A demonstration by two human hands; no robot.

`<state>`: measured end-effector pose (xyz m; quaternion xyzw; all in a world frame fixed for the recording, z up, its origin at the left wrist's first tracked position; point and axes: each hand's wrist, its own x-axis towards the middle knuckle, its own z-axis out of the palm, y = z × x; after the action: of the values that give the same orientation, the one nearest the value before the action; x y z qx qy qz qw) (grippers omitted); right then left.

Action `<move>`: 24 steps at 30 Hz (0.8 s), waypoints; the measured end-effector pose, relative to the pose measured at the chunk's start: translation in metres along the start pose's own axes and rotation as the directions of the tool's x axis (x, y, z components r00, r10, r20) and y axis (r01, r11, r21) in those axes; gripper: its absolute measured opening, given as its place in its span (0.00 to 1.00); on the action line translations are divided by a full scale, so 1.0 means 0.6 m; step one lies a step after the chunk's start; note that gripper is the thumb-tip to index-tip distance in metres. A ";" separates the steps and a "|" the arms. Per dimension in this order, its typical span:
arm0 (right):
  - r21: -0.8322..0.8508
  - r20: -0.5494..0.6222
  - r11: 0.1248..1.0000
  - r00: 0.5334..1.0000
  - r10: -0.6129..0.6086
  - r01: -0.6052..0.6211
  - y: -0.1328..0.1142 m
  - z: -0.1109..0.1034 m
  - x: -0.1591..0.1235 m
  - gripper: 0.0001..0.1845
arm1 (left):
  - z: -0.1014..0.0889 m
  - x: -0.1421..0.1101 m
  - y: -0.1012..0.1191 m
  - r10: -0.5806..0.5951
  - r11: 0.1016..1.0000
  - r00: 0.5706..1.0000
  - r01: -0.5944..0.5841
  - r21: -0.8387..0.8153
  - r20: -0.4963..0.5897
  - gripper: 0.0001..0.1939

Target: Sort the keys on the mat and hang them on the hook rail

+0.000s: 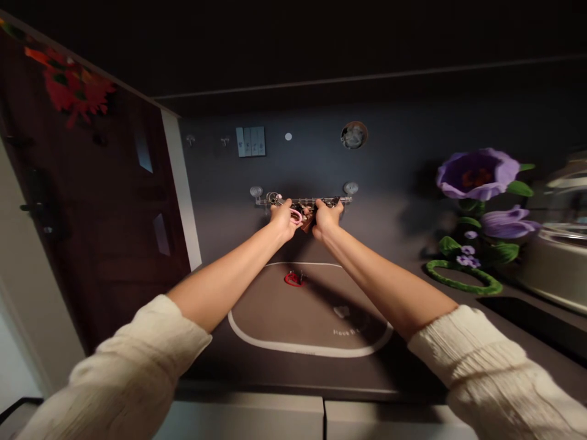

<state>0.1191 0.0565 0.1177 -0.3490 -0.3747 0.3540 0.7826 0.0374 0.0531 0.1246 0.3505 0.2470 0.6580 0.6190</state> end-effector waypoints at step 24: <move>-0.810 0.587 0.246 0.730 0.350 0.532 0.005 -0.193 -0.106 0.36 | -0.180 -0.157 -0.015 -0.340 -0.008 0.837 -0.459 0.888 0.429 0.29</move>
<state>0.1848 -0.0263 0.0387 -0.5704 -0.7845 0.0951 0.2238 -0.0409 -0.0270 0.0350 0.8618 0.4348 0.1791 0.1903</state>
